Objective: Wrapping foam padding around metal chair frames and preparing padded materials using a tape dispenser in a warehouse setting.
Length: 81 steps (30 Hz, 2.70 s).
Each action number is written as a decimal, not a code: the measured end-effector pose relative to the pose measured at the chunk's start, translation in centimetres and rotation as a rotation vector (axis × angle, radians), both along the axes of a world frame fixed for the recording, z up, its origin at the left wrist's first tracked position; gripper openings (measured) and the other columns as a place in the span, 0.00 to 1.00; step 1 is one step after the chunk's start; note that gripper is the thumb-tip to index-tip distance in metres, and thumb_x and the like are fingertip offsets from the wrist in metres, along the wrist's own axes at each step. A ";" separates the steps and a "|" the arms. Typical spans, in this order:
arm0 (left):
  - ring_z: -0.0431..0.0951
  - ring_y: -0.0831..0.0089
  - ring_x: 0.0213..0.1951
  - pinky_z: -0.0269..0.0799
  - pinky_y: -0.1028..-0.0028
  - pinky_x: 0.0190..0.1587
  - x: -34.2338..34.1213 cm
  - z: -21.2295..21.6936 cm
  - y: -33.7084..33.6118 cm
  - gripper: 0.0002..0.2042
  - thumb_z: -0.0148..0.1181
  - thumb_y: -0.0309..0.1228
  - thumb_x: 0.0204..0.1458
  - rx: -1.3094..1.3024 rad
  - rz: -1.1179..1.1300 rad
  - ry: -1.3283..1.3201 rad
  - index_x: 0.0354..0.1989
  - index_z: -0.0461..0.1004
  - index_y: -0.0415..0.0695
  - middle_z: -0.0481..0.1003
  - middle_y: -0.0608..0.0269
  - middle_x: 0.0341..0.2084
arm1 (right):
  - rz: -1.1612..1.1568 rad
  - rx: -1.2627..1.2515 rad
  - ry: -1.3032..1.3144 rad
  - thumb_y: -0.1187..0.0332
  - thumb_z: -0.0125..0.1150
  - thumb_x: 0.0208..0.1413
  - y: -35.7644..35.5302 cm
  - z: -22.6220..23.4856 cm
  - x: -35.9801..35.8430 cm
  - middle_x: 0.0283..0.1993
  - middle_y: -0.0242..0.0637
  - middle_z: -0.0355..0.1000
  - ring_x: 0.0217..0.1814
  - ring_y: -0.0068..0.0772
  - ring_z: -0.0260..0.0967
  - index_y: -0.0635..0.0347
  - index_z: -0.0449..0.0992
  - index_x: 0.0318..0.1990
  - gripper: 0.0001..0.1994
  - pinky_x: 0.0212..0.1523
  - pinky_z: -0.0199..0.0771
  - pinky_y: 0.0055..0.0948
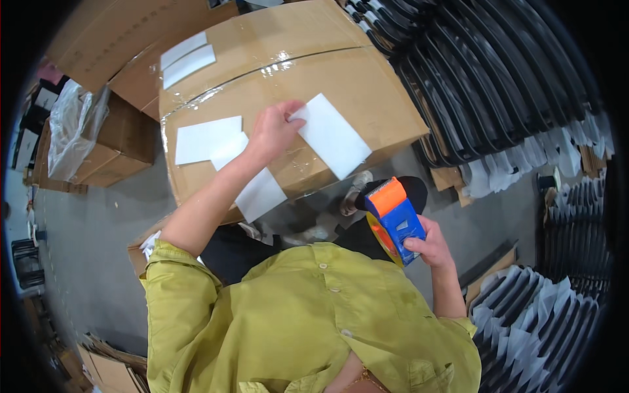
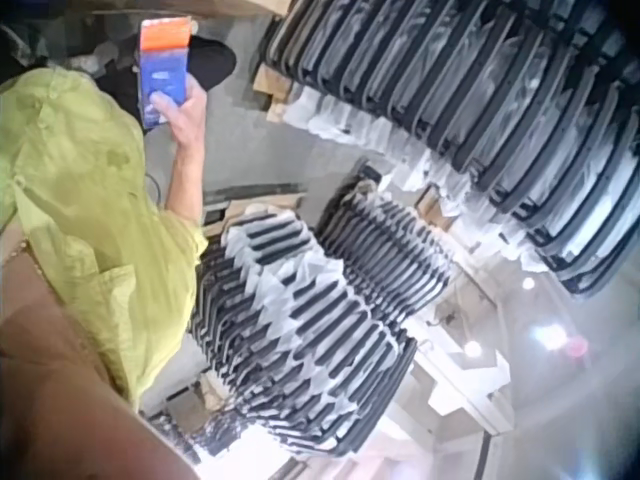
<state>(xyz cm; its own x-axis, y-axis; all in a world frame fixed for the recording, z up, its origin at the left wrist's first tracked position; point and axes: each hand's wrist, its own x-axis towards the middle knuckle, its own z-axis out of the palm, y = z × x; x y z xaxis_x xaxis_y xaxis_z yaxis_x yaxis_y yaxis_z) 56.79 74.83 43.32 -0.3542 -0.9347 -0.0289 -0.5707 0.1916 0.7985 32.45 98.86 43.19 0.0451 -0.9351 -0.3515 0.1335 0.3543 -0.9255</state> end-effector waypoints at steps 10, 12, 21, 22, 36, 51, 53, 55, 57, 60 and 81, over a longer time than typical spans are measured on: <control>0.57 0.61 0.55 0.45 0.51 0.56 5.4 -0.2 8.2 0.28 0.63 0.43 0.33 -0.660 -0.606 -0.537 0.45 0.65 0.47 0.60 0.56 0.50 | -0.058 -0.011 -0.048 0.62 0.65 0.35 1.1 0.3 0.6 0.30 0.38 0.70 0.29 0.25 0.68 0.68 0.68 0.39 0.24 0.32 0.69 0.23; 0.58 0.62 0.54 0.45 0.52 0.56 6.9 -0.8 7.4 0.28 0.62 0.45 0.35 -0.721 -0.528 -0.661 0.45 0.64 0.47 0.61 0.57 0.49 | -0.054 -0.016 -0.046 0.62 0.65 0.35 0.8 0.2 0.6 0.30 0.39 0.70 0.29 0.25 0.68 0.68 0.68 0.39 0.24 0.31 0.69 0.23; 0.72 0.73 0.30 0.67 0.77 0.34 -0.2 3.2 8.7 0.14 0.58 0.36 0.44 0.240 -0.319 0.173 0.33 0.72 0.37 0.73 0.62 0.26 | 0.102 -0.011 0.040 0.62 0.67 0.34 -0.2 0.0 0.8 0.32 0.31 0.68 0.34 0.18 0.63 0.65 0.69 0.37 0.22 0.35 0.63 0.18; 0.71 0.81 0.27 0.67 0.81 0.31 -1.0 3.4 8.8 0.11 0.56 0.33 0.46 0.435 -0.335 0.248 0.32 0.73 0.36 0.74 0.65 0.23 | 0.111 -0.007 0.049 0.62 0.67 0.34 -0.3 0.2 0.9 0.32 0.31 0.68 0.33 0.18 0.63 0.65 0.70 0.37 0.22 0.35 0.63 0.18; 0.70 0.79 0.18 0.66 0.77 0.23 -2.1 2.2 5.1 0.09 0.57 0.32 0.45 0.270 -0.212 0.256 0.27 0.74 0.38 0.72 0.63 0.14 | 0.151 -0.010 0.163 0.62 0.68 0.35 1.0 1.1 -1.1 0.31 0.30 0.68 0.32 0.17 0.62 0.65 0.71 0.36 0.21 0.33 0.64 0.19; 0.71 0.68 0.40 0.63 0.66 0.41 -3.1 -1.9 0.1 0.08 0.58 0.38 0.42 -0.586 -0.100 -0.285 0.26 0.77 0.49 0.69 0.64 0.42 | 0.151 0.086 0.204 0.58 0.66 0.38 -5.8 3.3 0.2 0.28 0.32 0.70 0.28 0.17 0.64 0.67 0.73 0.33 0.20 0.32 0.65 0.19; 0.70 0.66 0.41 0.63 0.66 0.42 -3.1 -2.4 0.1 0.07 0.59 0.37 0.41 -0.630 -0.087 -0.309 0.25 0.77 0.49 0.69 0.64 0.42 | 0.153 0.109 0.189 0.58 0.66 0.38 -6.4 3.1 0.3 0.28 0.33 0.71 0.28 0.17 0.65 0.67 0.73 0.33 0.20 0.32 0.66 0.19; 0.65 0.66 0.46 0.57 0.62 0.45 -3.1 -2.8 0.5 0.09 0.59 0.36 0.40 -0.565 -0.097 -0.387 0.30 0.76 0.49 0.65 0.64 0.46 | 0.173 0.133 0.161 0.60 0.64 0.39 -6.9 2.5 0.3 0.29 0.35 0.71 0.27 0.19 0.67 0.67 0.72 0.34 0.19 0.32 0.67 0.19; 0.65 0.66 0.46 0.57 0.62 0.44 -3.8 -2.9 0.3 0.11 0.59 0.35 0.40 -0.611 0.013 -0.382 0.33 0.74 0.48 0.64 0.63 0.47 | 0.182 0.155 0.112 0.60 0.65 0.39 -7.1 1.5 0.1 0.29 0.35 0.71 0.27 0.19 0.67 0.67 0.72 0.35 0.19 0.32 0.67 0.19; 0.66 0.65 0.44 0.60 0.65 0.42 -3.6 -2.9 0.0 0.14 0.60 0.33 0.40 -0.733 0.100 -0.273 0.37 0.71 0.47 0.65 0.61 0.46 | 0.171 0.156 0.039 0.61 0.65 0.38 -6.8 1.4 0.4 0.30 0.36 0.72 0.28 0.20 0.67 0.67 0.71 0.36 0.20 0.33 0.68 0.19; 0.70 0.71 0.42 0.66 0.71 0.45 -4.4 -2.1 10.4 0.19 0.57 0.34 0.47 0.827 0.199 0.976 0.45 0.64 0.39 0.70 0.61 0.39 | 0.149 0.118 0.060 0.58 0.66 0.38 -1.4 1.5 1.8 0.32 0.32 0.69 0.33 0.18 0.63 0.67 0.70 0.36 0.22 0.36 0.64 0.19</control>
